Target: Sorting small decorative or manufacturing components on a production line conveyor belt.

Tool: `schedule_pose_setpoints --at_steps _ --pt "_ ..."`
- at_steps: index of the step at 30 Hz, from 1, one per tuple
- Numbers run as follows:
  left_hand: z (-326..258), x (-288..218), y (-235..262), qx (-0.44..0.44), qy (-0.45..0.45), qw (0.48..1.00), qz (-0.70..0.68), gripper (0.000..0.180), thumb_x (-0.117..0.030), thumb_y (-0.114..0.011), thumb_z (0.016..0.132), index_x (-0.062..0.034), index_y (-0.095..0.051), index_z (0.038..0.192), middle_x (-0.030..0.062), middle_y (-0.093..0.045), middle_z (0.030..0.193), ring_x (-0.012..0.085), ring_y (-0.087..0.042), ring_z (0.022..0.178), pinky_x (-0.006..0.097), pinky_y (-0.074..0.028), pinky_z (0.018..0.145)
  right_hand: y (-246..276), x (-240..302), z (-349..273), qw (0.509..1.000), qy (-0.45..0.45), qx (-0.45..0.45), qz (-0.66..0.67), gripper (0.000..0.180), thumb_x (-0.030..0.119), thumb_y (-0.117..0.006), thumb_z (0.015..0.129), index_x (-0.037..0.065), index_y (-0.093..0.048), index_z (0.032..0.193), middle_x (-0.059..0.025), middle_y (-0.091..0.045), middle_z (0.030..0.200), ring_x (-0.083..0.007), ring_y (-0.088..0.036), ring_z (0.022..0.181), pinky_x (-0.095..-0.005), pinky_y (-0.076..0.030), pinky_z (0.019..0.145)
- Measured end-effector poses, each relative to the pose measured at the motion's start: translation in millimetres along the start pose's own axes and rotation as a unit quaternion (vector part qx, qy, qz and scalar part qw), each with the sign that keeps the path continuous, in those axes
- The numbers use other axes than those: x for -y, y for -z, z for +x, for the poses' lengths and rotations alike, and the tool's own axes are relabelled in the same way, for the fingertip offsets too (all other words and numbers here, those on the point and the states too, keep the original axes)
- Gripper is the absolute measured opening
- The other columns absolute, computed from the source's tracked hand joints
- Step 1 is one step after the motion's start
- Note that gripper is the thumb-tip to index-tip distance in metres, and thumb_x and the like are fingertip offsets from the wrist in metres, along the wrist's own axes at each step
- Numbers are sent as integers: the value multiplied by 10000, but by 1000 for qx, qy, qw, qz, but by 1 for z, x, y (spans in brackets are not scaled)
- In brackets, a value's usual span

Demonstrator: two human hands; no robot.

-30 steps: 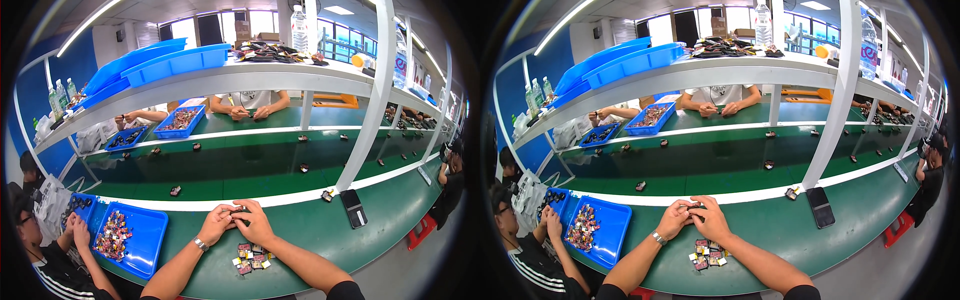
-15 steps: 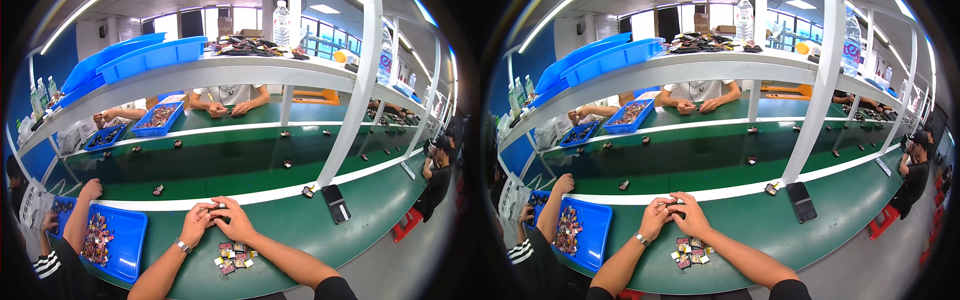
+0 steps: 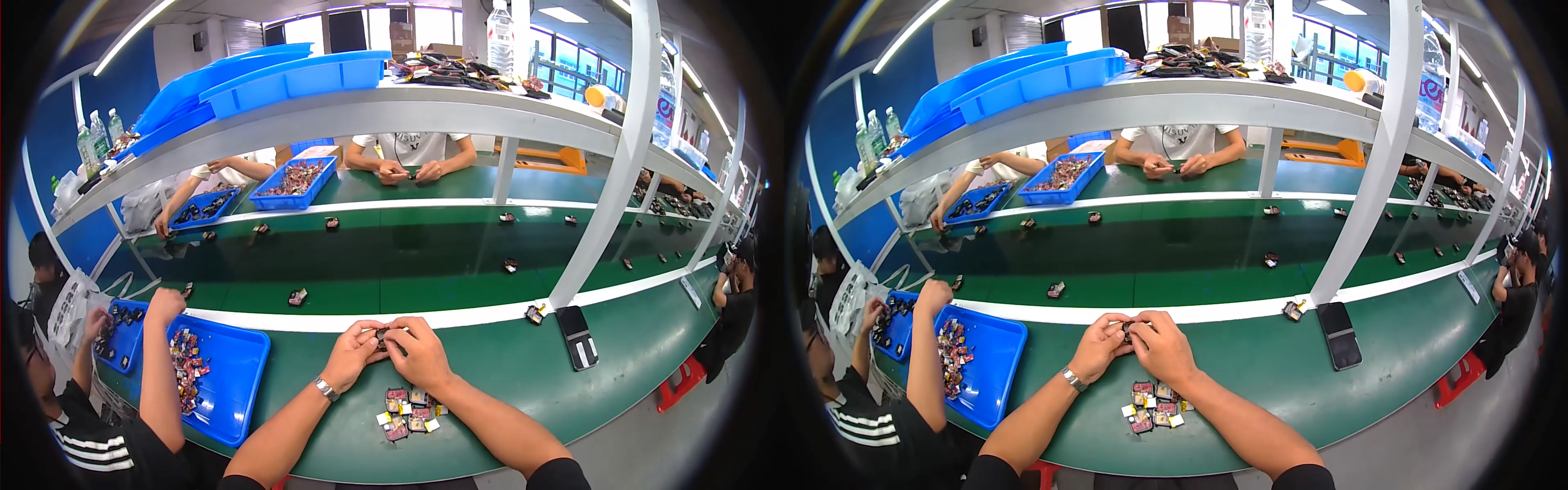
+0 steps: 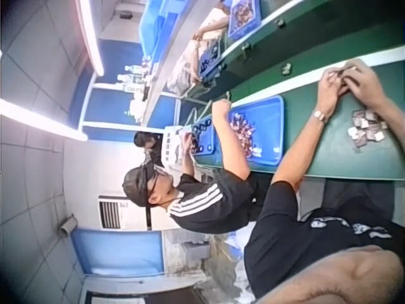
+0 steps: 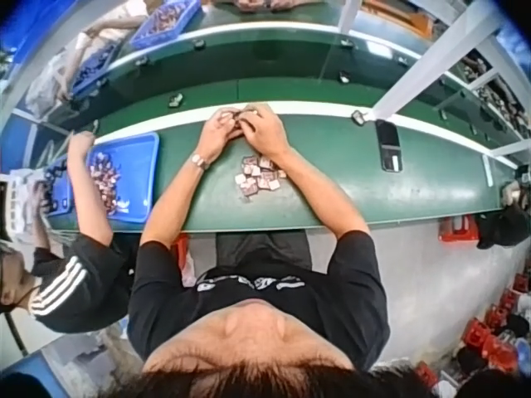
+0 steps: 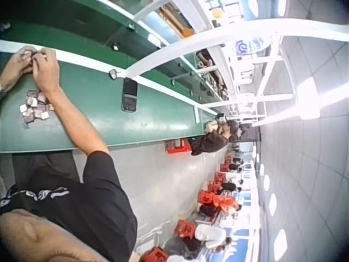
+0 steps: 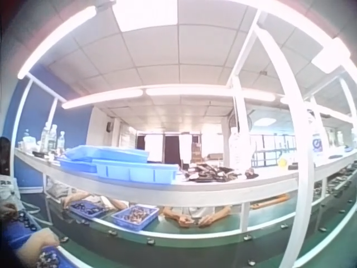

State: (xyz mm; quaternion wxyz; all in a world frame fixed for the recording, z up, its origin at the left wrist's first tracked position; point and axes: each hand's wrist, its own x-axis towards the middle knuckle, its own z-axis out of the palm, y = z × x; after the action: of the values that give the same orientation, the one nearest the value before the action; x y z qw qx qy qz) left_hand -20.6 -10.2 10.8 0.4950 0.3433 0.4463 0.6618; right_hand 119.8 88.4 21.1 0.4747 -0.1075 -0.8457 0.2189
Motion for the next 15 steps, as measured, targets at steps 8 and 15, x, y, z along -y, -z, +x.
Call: schedule_pose_setpoints --at_steps 8,15 --pt "1 2 -1 -2 6 1000 8 246 -37 -460 995 -23 -452 1241 129 -599 1210 195 -600 1120 359 -524 978 0 0 0 999 18 13 -41 189 16 -732 738 22 -673 917 -99 -619 986 -253 -621 884 -338 -548 730" --pt "-1 1 -5 -18 3 1000 24 236 -27 -478 985 -5 -473 1220 118 -613 1181 176 -612 1082 340 -546 934 -2 1 -2 999 17 4 -39 204 20 -736 730 28 -677 925 -89 -621 981 -254 -618 875 -345 -541 734"
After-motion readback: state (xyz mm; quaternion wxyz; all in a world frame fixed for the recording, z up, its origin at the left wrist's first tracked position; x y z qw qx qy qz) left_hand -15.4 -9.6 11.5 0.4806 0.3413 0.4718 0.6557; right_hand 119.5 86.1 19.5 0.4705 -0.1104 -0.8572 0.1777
